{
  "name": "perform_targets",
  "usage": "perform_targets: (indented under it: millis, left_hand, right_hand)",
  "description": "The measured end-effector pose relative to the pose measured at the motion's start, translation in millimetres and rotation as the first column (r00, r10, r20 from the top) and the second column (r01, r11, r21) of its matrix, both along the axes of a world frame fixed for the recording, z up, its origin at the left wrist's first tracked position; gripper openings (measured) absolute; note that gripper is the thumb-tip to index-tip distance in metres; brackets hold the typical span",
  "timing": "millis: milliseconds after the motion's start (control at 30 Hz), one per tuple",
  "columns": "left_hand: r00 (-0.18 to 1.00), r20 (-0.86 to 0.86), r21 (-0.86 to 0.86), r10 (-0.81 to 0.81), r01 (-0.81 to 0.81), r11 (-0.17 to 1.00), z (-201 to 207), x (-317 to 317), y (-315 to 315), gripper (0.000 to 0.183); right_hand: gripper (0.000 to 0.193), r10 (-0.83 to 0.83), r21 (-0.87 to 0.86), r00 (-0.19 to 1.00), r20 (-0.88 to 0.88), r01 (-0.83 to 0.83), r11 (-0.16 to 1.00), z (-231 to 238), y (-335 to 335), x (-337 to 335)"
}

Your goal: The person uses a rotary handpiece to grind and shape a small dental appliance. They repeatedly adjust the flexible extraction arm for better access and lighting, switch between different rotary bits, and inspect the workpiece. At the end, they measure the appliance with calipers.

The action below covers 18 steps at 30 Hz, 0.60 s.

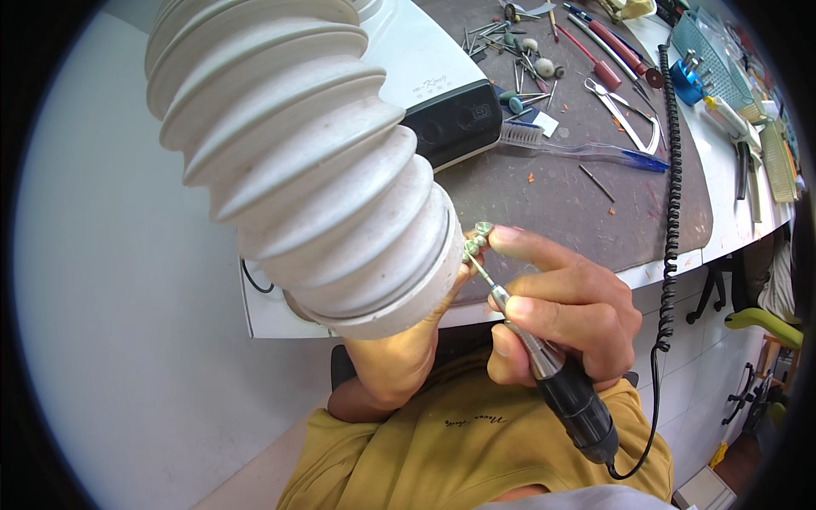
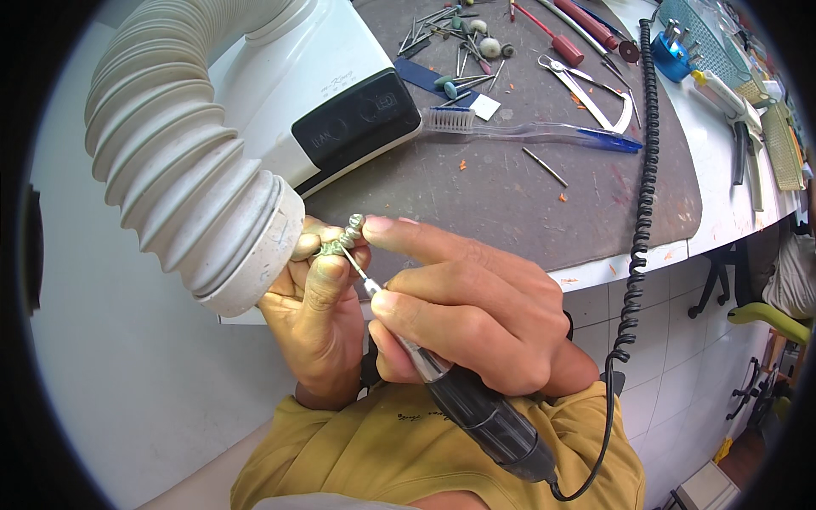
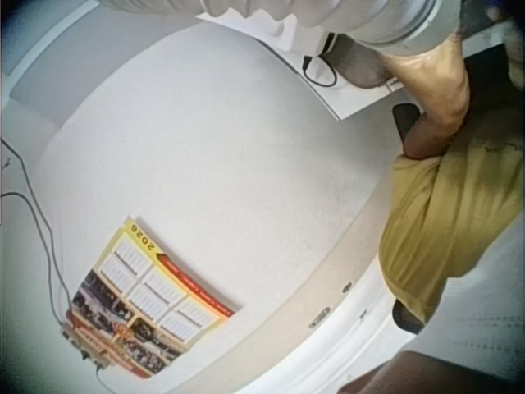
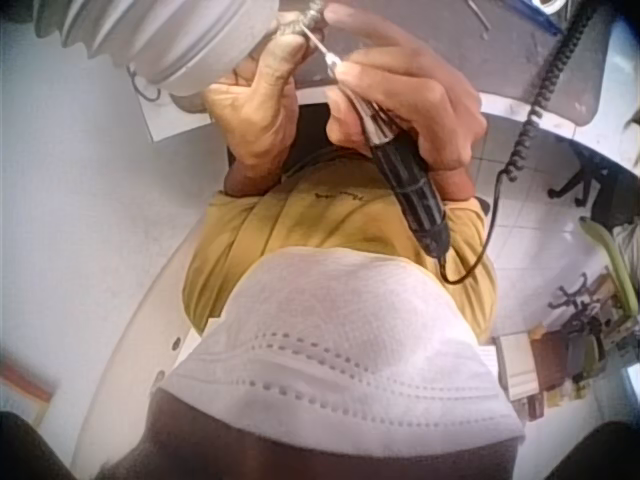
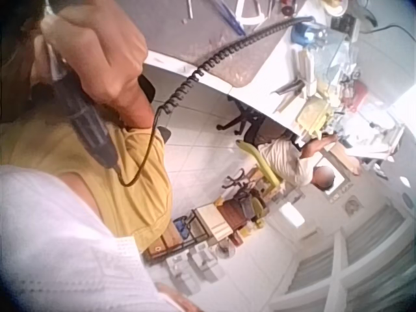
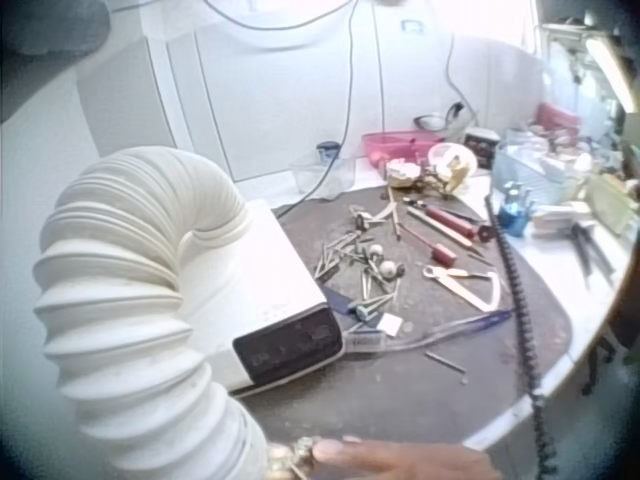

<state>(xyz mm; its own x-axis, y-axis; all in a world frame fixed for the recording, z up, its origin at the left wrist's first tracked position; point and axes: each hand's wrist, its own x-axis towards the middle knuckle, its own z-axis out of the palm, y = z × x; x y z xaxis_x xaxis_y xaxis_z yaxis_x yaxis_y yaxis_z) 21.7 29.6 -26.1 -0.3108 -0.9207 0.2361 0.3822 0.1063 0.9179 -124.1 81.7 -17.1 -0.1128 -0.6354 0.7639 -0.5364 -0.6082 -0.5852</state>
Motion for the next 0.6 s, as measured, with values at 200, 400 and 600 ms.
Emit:
perform_targets:
  millis: [200, 400, 600]
  left_hand:
    - [0.999, 0.041, -0.112, 0.031, -0.027, 0.993, -6.0, 0.5, -3.2, 0.022]
    - [0.993, 0.099, -0.113, 0.059, -0.047, 0.992, -3.1, 1.4, -2.4, 0.021]
    - [0.982, 0.152, -0.117, 0.113, -0.096, 0.988, -5.0, 2.6, -1.7, 0.021]
  right_hand:
    - [0.024, 0.021, -0.011, 0.997, 0.073, -0.020, 1.000, -0.9, 1.0, 2.9]
    - [0.024, 0.028, 0.002, 0.995, 0.094, -0.029, 1.000, 0.8, 2.1, 2.7]
    - [0.025, 0.001, 0.004, 1.000, 0.012, -0.001, 1.000, -0.2, -1.7, 1.4]
